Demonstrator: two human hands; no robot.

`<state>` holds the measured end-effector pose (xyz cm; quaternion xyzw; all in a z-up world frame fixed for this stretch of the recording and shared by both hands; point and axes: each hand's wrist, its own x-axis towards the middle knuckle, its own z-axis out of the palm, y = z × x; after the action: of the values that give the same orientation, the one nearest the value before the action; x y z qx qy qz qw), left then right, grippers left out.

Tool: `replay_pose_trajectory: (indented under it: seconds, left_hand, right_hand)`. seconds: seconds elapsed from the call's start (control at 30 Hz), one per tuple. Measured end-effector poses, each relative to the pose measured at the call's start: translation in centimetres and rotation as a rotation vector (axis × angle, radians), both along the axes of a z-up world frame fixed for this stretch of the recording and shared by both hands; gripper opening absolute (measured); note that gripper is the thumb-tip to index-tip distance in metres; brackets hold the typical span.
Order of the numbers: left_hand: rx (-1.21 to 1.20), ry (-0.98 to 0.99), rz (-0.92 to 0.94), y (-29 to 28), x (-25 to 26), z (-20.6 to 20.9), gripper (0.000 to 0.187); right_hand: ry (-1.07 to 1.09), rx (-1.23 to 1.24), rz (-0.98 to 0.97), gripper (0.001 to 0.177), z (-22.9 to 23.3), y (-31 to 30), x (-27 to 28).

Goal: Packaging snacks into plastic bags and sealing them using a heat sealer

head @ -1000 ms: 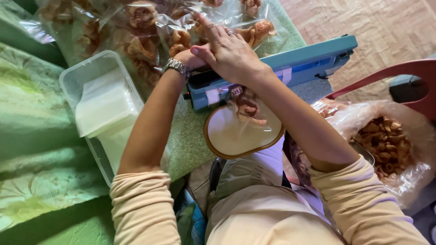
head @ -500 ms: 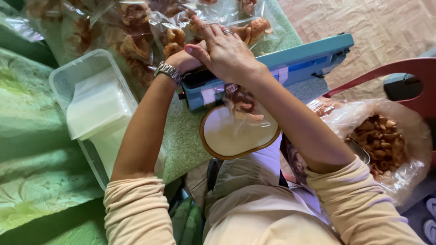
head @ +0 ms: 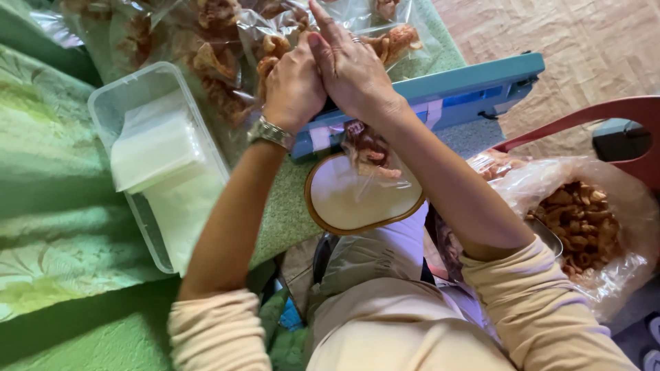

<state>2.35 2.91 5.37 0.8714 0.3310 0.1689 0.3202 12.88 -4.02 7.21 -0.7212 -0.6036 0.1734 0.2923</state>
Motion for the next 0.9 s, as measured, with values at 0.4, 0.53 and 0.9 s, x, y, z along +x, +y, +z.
replay_pose_trajectory:
  seconds: [0.4, 0.53, 0.9]
  left_hand:
    - [0.014, 0.034, 0.293, -1.4, 0.0, 1.3, 0.026]
    - [-0.042, 0.056, 0.291, -1.4, 0.0, 1.3, 0.025]
    - [-0.122, 0.071, 0.248, -0.9, -0.1, 1.2, 0.038]
  right_hand:
    - [0.006, -0.129, 0.022, 0.079, 1.2, -0.1, -0.4]
    - [0.011, -0.131, 0.030, 0.088, 1.1, -0.2, -0.5]
    - [0.037, -0.148, 0.018, 0.089, 1.8, -0.6, -0.8]
